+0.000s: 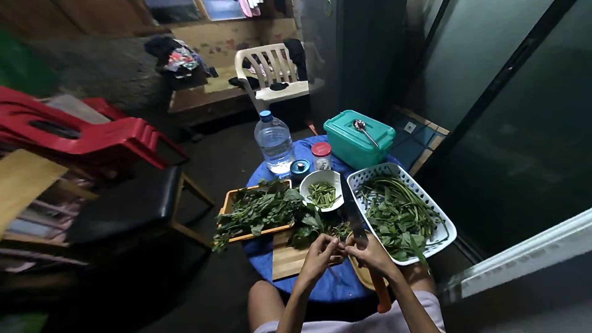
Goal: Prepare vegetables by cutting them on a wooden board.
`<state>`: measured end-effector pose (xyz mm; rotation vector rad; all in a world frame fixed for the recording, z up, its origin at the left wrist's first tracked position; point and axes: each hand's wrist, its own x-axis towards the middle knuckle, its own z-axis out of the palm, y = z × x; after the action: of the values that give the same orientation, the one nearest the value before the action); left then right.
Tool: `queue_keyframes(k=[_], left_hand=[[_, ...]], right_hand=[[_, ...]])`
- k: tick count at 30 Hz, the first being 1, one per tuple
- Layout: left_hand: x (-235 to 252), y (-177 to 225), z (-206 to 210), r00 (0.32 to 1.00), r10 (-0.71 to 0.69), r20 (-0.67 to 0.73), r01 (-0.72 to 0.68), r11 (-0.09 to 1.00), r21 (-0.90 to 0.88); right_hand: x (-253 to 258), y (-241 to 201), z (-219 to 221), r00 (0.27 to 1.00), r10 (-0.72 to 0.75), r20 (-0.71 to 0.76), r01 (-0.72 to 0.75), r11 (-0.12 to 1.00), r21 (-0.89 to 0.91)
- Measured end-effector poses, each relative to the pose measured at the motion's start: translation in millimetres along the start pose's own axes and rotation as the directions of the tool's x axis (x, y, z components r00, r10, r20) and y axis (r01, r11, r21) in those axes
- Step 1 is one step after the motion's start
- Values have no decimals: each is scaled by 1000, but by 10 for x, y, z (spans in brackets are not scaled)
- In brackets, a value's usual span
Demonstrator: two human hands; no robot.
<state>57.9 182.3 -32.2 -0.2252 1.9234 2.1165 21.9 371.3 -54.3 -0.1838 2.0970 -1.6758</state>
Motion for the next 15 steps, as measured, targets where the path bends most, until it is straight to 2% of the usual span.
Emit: queue_keyframes(k=[2,5,7,9,15], left_hand=[[-17,-48,22,999,-29,-19,28,997,-75],[-33,-88,68,997,-55,-60,43,982,-185],[-32,-119,124,996,-40,-81,20,973,-230],[-23,-166,185,996,-9,-90,-13,972,-233],[22,-339,271,991,96,-97,-113,977,-180]], right_hand=[[-38,-9,5,1000,-5,-30,6,999,35],[-111,-49,45,997,-43,-63,56,972,228],[-129,-55,89,995,-88,-41,97,919,382],[-134,-67,135,997,-73,15,57,880,472],[-98,-39,263,998,59,16,-59,855,515]])
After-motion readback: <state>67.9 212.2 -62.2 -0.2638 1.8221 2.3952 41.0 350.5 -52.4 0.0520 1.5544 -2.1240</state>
